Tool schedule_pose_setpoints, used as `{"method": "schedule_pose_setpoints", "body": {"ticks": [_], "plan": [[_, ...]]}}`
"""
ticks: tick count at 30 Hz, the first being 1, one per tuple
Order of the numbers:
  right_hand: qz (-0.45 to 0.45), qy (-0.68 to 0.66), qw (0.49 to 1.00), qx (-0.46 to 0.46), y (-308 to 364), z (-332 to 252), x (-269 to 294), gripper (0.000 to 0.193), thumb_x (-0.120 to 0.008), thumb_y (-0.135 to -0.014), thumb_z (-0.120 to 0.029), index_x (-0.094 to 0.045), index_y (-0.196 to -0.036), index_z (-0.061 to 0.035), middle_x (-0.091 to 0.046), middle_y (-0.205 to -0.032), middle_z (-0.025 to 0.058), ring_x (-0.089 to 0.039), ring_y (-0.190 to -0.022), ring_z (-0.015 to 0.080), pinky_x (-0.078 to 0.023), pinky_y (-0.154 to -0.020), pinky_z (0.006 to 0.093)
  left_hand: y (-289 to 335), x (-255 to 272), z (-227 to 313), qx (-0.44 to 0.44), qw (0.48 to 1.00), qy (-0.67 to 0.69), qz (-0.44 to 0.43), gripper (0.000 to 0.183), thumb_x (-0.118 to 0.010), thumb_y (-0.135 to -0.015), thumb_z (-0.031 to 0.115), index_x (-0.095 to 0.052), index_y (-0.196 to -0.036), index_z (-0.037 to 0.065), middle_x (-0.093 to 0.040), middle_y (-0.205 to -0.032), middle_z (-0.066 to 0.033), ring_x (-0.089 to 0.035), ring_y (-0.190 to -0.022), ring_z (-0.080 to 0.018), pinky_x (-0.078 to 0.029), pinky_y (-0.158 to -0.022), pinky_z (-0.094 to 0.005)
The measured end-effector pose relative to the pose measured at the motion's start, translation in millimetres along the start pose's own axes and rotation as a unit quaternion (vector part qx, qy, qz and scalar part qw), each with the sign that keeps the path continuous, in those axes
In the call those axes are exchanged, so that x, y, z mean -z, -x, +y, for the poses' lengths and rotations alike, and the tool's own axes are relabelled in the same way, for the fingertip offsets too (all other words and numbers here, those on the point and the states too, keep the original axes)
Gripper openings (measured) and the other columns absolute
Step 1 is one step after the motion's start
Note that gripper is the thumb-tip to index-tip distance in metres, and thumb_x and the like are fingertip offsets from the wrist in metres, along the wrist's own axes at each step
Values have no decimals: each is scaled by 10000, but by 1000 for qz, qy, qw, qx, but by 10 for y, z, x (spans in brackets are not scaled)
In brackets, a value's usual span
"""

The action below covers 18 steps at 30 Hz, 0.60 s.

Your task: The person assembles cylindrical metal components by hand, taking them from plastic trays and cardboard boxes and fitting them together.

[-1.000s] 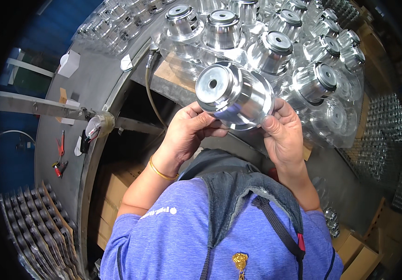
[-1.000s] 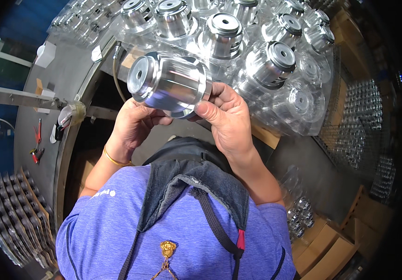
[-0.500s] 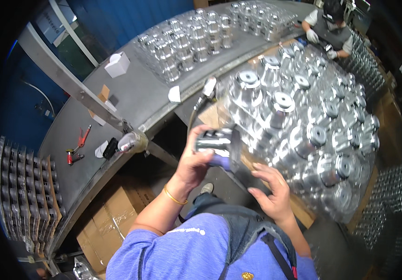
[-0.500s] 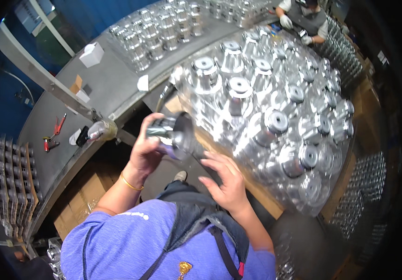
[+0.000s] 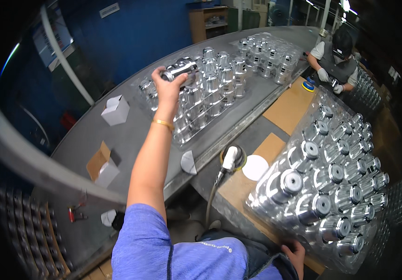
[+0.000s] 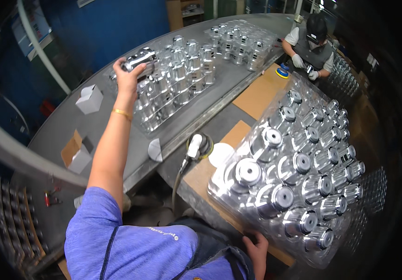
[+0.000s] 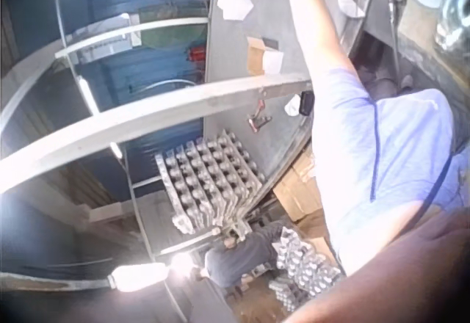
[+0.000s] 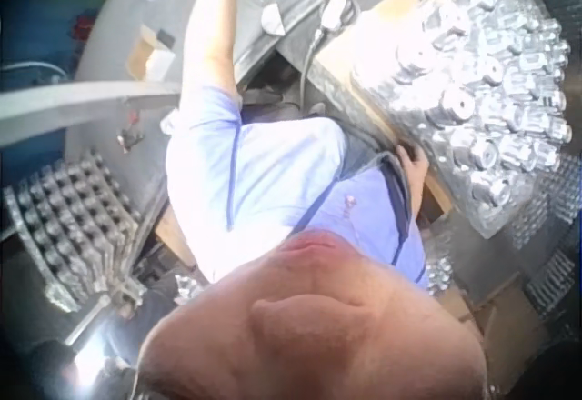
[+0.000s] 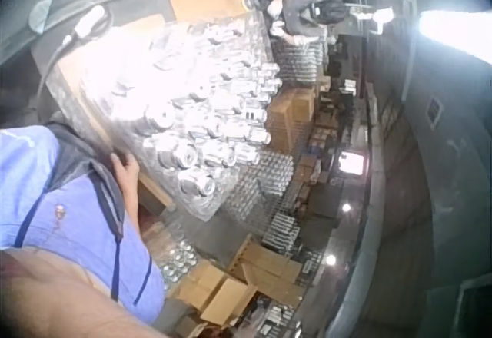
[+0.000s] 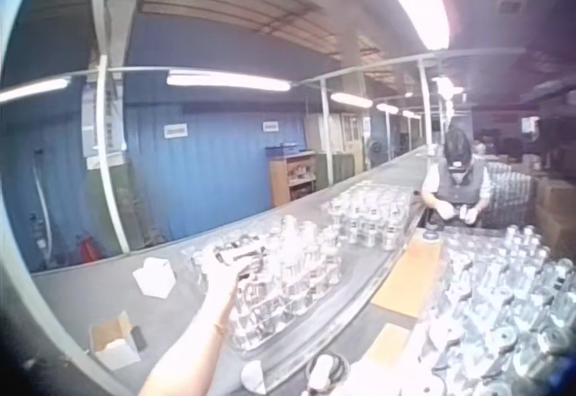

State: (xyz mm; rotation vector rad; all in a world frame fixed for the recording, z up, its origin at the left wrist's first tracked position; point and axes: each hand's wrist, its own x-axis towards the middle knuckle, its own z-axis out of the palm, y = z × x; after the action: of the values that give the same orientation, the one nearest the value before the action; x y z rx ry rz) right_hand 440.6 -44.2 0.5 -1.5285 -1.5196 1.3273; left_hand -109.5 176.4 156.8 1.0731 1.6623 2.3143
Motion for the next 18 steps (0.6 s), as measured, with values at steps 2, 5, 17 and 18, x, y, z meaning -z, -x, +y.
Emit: {"method": "schedule_pose_setpoints", "body": {"ticks": [2, 5, 17, 18], "plan": [[33, -16, 999, -37, -2, -80, -99, 282, -662, -701, -59, -617, -961, 41, -644, -908, 113, -590, -851, 169, -453, -789, 290, -473, -225, -341, -43, 984, -172, 15, 755, -800, -553, 181, -391, -1184, 104, -417, -1144, -195, -473, -1023, -309, -416, -886, -386], [96, -20, 991, -91, 55, -163, -210, 274, -653, -707, -40, -613, -966, 39, -641, -903, 102, -580, -836, 160, -447, -786, 288, -937, -545, -586, -61, 936, -345, -19, 757, -781, -553, 189, -401, -1205, 133, -385, -1191, -222, -470, -1069, -363, -415, -917, -402], [231, 96, 960, -129, 429, -106, -107, 305, -659, -739, -177, -617, -992, -13, -635, -947, 152, -614, -903, 249, -467, -791, 319, -2070, -793, -2415, -117, 765, -562, -291, 660, -552, -728, 160, -345, -1354, 186, -633, -900, -205, -620, -814, -320, -478, -735, -422], [240, 103, 957, -127, 475, -30, -50, 299, -658, -742, -178, -618, -990, -15, -636, -935, 151, -618, -890, 252, -471, -785, 322, -2313, -673, -2364, -112, 758, -574, -289, 607, -537, -764, 164, -361, -1344, 183, -637, -890, -193, -623, -821, -314, -479, -744, -422]]}}
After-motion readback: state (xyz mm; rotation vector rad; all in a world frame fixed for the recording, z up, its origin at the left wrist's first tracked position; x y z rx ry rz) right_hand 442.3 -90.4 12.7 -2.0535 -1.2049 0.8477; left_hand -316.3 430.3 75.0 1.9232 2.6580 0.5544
